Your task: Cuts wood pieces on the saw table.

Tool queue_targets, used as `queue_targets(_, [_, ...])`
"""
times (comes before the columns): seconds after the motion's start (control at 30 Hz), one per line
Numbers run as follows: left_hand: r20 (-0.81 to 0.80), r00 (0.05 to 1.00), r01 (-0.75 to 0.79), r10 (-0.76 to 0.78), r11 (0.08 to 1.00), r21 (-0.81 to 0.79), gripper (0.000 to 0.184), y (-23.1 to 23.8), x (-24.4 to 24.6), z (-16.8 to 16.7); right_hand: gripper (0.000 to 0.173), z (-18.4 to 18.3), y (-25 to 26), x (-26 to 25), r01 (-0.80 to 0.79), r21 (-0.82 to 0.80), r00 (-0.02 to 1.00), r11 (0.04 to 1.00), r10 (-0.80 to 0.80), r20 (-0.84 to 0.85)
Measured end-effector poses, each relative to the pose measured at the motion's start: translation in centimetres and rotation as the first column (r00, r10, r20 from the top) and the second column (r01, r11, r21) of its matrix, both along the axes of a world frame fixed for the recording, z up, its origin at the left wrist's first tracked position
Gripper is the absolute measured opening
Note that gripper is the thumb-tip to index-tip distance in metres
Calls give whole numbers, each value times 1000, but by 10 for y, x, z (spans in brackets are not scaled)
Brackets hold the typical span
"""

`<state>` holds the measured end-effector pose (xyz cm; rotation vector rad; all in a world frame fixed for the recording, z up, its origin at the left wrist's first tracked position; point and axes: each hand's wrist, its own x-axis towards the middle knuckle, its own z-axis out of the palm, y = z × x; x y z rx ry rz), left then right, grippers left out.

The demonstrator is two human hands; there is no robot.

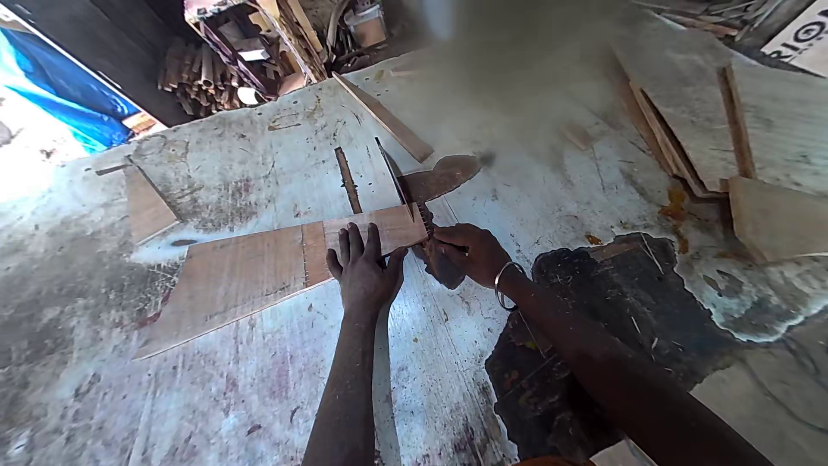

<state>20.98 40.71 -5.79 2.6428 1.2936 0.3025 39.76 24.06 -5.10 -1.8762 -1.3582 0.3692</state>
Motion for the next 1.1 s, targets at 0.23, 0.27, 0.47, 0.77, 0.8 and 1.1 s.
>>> queue_targets(0.23, [-6,1000,-9,9,1000,-5,84,14,7,-2,30,3,-2,-2,52,11,998,999,-52,-22])
queue_targets(0.27, [-8,1000,-10,10,1000,-11,84,16,9,-1,30,2,-2,-2,67,5,997,998,-67,-24])
queue_targets(0.47, [-11,998,-60,60,997,-58,83,27,25,5,27,5,0,-1,153,50,988,987,-153,-4])
queue_targets(0.77, [-88,987,-133,133,991,6,103,-29,-23,18,48,-6,-46,81,338,-22,932,941,-332,148])
queue_targets(0.8, [-94,993,-72,75,997,41,104,-24,-32,15,50,-6,-49,86,313,-12,937,950,-307,165])
queue_targets(1.1, [-102,882,467,-460,883,50,94,108,-23,14,54,-12,-41,77,277,15,926,961,-272,262])
